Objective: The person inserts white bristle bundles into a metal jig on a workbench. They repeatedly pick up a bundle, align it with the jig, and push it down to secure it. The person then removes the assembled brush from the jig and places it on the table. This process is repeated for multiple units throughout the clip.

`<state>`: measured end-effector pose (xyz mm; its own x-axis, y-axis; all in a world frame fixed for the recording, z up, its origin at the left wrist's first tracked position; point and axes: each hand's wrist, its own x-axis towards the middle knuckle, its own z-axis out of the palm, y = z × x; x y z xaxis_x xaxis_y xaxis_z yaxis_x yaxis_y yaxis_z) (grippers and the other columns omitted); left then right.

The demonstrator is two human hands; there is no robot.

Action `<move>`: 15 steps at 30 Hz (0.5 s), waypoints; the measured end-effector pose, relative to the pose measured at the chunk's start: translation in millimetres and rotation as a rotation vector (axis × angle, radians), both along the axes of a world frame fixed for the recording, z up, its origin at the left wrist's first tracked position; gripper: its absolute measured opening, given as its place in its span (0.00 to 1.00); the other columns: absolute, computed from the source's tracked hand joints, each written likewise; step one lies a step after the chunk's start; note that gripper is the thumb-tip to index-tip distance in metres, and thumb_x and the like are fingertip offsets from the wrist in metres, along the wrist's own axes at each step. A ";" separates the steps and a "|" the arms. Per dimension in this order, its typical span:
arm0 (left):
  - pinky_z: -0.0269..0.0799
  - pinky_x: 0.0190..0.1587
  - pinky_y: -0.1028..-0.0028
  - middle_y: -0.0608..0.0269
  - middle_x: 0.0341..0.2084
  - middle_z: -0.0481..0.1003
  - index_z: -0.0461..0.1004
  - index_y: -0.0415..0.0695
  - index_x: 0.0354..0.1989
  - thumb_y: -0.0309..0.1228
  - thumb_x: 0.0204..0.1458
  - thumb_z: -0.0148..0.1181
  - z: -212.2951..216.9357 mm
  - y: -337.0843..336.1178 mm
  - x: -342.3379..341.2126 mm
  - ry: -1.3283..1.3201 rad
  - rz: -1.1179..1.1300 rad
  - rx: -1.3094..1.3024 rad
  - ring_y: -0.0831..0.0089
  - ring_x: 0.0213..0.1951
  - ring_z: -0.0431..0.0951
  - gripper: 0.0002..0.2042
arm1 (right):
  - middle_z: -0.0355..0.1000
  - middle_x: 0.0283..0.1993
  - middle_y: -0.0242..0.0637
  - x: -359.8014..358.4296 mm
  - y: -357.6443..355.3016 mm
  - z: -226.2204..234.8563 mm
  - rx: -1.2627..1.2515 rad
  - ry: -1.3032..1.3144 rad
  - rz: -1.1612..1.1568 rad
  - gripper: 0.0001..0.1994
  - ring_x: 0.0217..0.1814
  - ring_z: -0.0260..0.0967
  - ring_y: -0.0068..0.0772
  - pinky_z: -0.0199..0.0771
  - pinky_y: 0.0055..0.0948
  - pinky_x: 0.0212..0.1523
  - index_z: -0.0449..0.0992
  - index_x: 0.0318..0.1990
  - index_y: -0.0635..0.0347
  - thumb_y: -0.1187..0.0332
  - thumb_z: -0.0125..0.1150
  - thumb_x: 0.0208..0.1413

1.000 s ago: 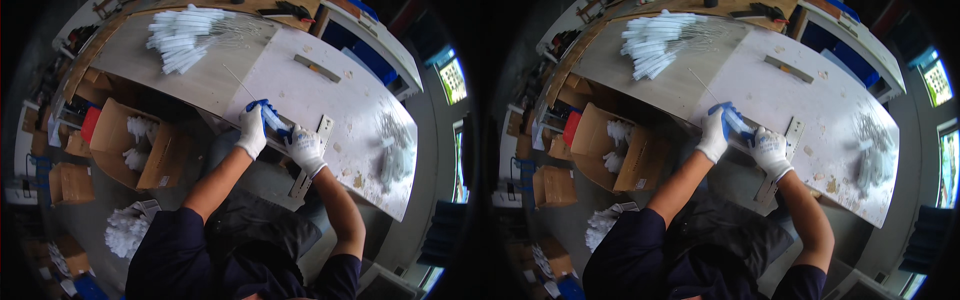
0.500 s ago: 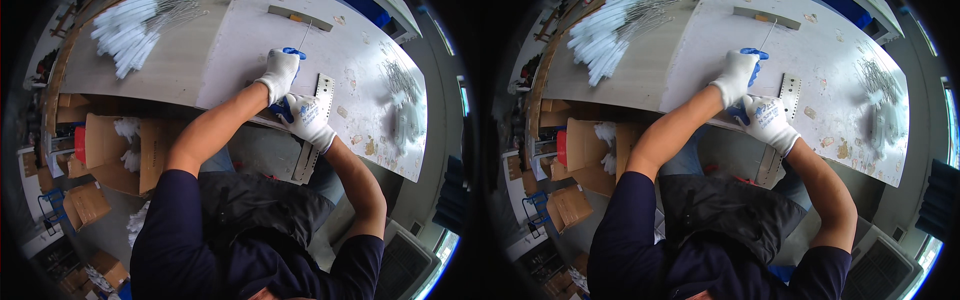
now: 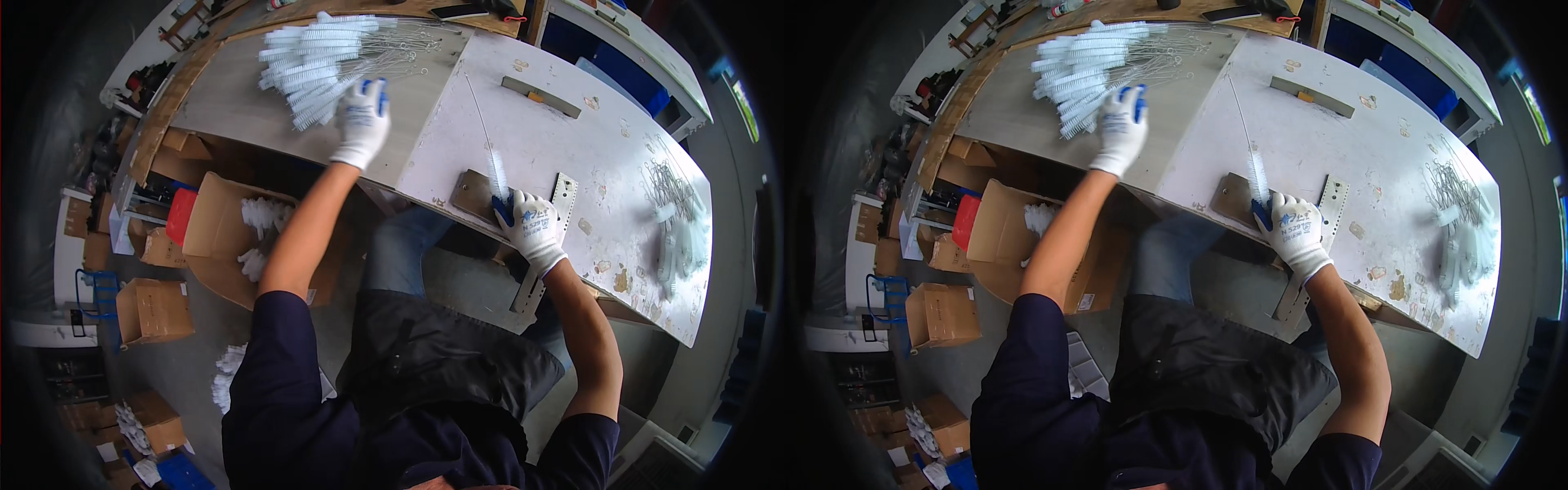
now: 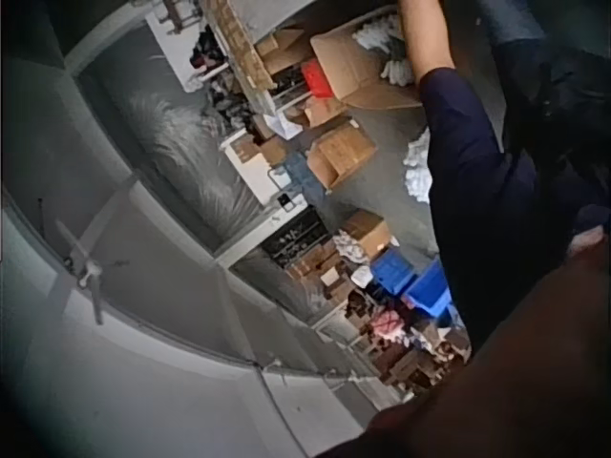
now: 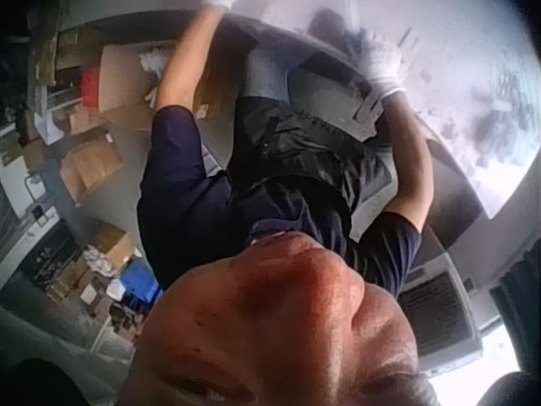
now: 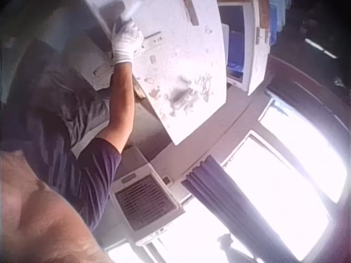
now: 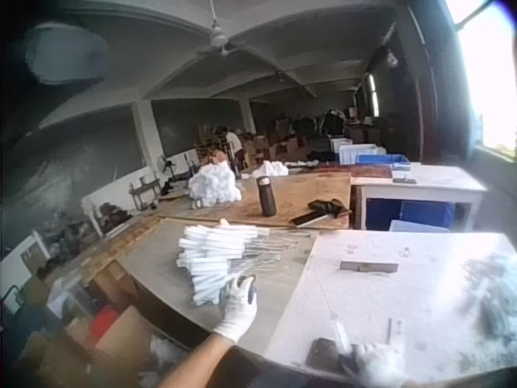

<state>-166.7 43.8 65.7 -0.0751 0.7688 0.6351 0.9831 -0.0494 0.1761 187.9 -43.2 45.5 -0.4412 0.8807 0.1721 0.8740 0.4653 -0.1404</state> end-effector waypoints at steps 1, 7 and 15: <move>0.67 0.54 0.53 0.54 0.48 0.74 0.76 0.52 0.52 0.37 0.54 0.62 1.7 1.0 -27.3 0.093 0.113 0.025 0.54 0.51 0.73 0.17 | 0.78 0.37 0.45 -0.4 -1.2 0.0 -0.003 -0.001 0.005 0.19 0.40 0.78 0.48 0.77 0.44 0.43 0.77 0.42 0.59 0.52 0.66 0.55; 0.63 0.61 0.51 0.58 0.54 0.73 0.73 0.57 0.60 0.41 0.58 0.58 -17.8 12.7 -106.4 0.425 0.301 -0.355 0.57 0.57 0.71 0.21 | 0.76 0.38 0.43 6.6 4.4 -23.7 0.184 0.027 0.117 0.19 0.43 0.76 0.46 0.75 0.42 0.47 0.74 0.42 0.60 0.53 0.66 0.53; 0.72 0.49 0.55 0.52 0.45 0.74 0.75 0.51 0.53 0.31 0.54 0.56 16.0 4.7 -57.0 0.354 0.156 -0.205 0.54 0.48 0.77 0.16 | 0.75 0.44 0.45 9.9 2.5 -23.4 0.097 0.145 0.087 0.24 0.49 0.73 0.49 0.73 0.45 0.51 0.73 0.48 0.63 0.57 0.71 0.48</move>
